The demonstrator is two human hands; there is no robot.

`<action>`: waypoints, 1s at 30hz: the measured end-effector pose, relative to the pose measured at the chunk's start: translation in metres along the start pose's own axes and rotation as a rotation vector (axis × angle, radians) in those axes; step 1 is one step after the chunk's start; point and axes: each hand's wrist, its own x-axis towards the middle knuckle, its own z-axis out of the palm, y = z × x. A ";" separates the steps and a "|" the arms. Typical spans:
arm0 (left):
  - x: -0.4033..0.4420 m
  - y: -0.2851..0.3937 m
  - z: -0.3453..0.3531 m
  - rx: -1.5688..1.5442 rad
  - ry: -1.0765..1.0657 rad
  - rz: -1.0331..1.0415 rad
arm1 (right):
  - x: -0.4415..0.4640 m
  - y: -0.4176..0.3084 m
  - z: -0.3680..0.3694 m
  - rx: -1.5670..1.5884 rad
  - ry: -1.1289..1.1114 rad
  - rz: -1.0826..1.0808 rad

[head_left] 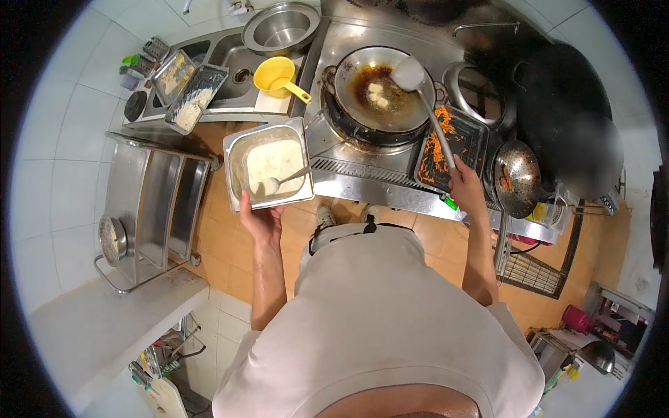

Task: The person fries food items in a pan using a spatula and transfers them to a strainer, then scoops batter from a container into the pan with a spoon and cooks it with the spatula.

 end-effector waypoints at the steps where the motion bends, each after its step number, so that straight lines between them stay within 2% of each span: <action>1: 0.000 0.000 -0.001 -0.005 -0.011 -0.001 | 0.002 0.006 0.002 -0.041 -0.002 -0.033; 3: 0.000 0.000 -0.002 -0.009 0.011 -0.013 | 0.005 0.004 0.003 -0.120 0.001 -0.102; 6: 0.001 0.001 0.002 -0.009 -0.005 -0.004 | -0.008 -0.014 -0.010 0.138 -0.168 0.134; 8: -0.002 -0.001 -0.003 -0.009 -0.002 0.002 | -0.012 -0.012 -0.008 0.146 -0.122 0.145; 12: 0.005 -0.008 -0.011 -0.024 0.014 0.006 | -0.001 0.016 0.004 -0.073 -0.020 0.000; 13: 0.005 -0.008 -0.011 -0.013 0.036 0.006 | -0.008 -0.001 -0.004 0.066 -0.129 0.114; 16: 0.004 -0.008 -0.002 -0.010 0.069 0.010 | -0.014 -0.009 -0.013 0.343 -0.164 0.263; 20: 0.001 -0.007 -0.002 0.012 0.038 -0.004 | -0.005 0.010 0.001 0.137 -0.078 0.054; 23: 0.005 -0.011 -0.007 0.001 0.016 -0.013 | -0.010 -0.006 -0.004 0.155 -0.183 0.147; 26: -0.002 -0.008 0.009 -0.014 0.045 0.009 | -0.014 -0.007 -0.008 0.321 -0.182 0.203; 27: -0.001 -0.009 0.006 -0.026 0.027 -0.007 | -0.013 -0.004 -0.006 0.356 -0.154 0.193; 30: 0.002 -0.010 -0.005 -0.007 -0.001 -0.031 | -0.001 0.011 0.002 0.144 -0.077 0.047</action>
